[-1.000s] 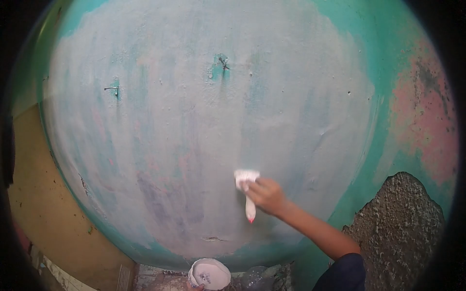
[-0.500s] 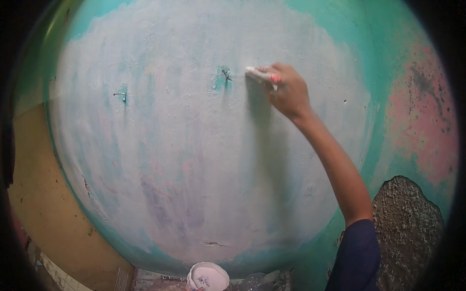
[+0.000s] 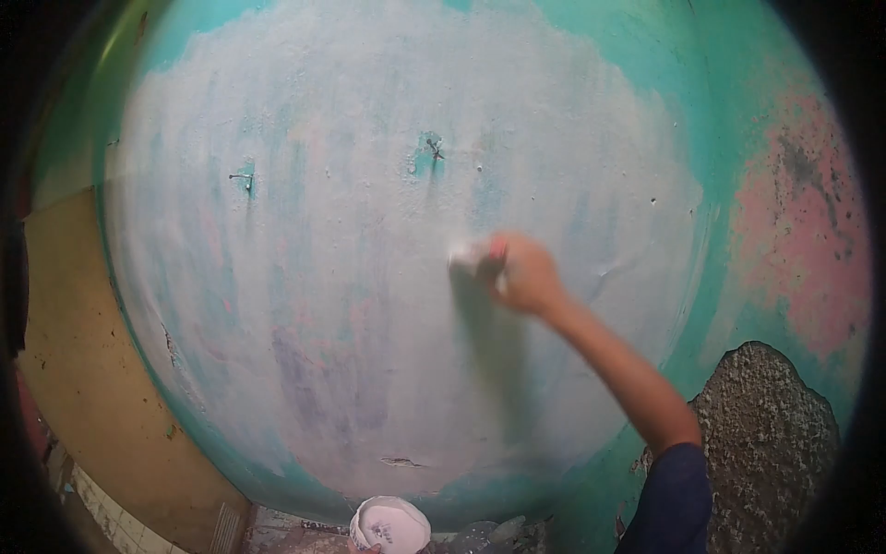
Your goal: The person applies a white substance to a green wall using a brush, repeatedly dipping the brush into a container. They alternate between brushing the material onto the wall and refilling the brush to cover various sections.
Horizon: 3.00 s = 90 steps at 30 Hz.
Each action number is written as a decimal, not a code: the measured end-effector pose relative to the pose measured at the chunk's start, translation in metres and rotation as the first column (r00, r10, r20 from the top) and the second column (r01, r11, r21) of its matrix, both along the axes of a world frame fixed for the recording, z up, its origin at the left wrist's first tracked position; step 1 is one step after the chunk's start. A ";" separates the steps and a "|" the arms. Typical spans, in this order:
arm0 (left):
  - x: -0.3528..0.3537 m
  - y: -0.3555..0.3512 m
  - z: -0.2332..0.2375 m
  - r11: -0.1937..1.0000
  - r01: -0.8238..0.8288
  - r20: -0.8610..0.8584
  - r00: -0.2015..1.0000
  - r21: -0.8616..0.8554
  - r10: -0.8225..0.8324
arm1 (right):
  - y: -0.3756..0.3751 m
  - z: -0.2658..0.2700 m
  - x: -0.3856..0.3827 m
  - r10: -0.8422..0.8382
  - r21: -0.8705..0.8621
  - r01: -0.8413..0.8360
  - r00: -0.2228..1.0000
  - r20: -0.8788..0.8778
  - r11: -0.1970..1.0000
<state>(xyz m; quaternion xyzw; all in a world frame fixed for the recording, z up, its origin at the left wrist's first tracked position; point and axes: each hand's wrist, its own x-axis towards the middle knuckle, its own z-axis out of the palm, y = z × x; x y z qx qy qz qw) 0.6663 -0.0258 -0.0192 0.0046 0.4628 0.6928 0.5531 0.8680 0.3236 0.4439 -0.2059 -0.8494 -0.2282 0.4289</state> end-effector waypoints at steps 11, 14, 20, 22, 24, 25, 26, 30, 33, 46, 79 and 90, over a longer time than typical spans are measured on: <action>0.000 -0.004 -0.014 0.993 -0.009 0.076 0.997 0.114 0.000 | -0.015 0.027 -0.004 -0.167 0.509 0.180 0.983 -0.072 0.841; -0.007 -0.018 -0.033 0.989 0.055 0.287 0.953 0.136 -0.093 | -0.021 -0.095 -0.002 -0.174 0.434 0.143 0.984 0.032 0.889; -0.013 -0.026 0.015 0.994 0.107 -0.457 0.885 0.018 -0.087 | -0.053 -0.282 -0.008 -0.114 0.058 0.110 0.992 0.057 0.992; -0.017 -0.028 0.032 0.961 0.276 -0.950 0.296 -0.018 -0.103 | -0.057 -0.304 -0.009 -0.132 -0.034 0.135 0.989 0.068 0.990; -0.008 -0.014 0.083 0.958 -0.080 -0.005 0.996 0.276 0.085 | -0.060 -0.315 -0.004 -0.046 -0.161 0.058 0.996 0.073 0.985; -0.013 -0.012 0.083 0.962 -0.083 -0.003 0.996 0.260 0.086 | -0.061 -0.321 -0.002 -0.043 -0.177 0.057 0.996 0.078 0.983; -0.019 -0.010 0.077 0.955 -0.071 -0.010 0.997 0.287 0.077 | -0.060 -0.327 -0.002 -0.017 -0.270 0.021 1.000 0.019 0.963; -0.044 0.002 0.083 0.929 -0.045 -0.052 0.996 0.367 0.069 | -0.114 -0.317 -0.034 -0.067 -0.626 -0.155 0.946 -0.316 0.765; -0.066 0.009 0.100 0.927 -0.019 -0.033 0.999 0.374 0.034 | -0.163 -0.316 -0.071 -0.240 -0.746 -0.445 0.755 -0.610 0.496; -0.152 0.003 0.129 0.894 0.107 -0.143 0.989 0.435 -0.048 | -0.259 -0.288 -0.199 -0.366 -0.823 -0.334 0.773 -0.518 0.459; -0.202 -0.025 0.159 0.826 0.465 -0.588 0.780 0.318 -0.213 | -0.275 -0.257 -0.219 -0.264 -0.647 0.145 0.960 -0.090 0.749; -0.208 -0.020 0.136 0.836 0.394 -0.511 0.844 0.383 -0.163 | -0.254 -0.262 -0.219 -0.240 -0.795 0.349 0.935 0.260 0.497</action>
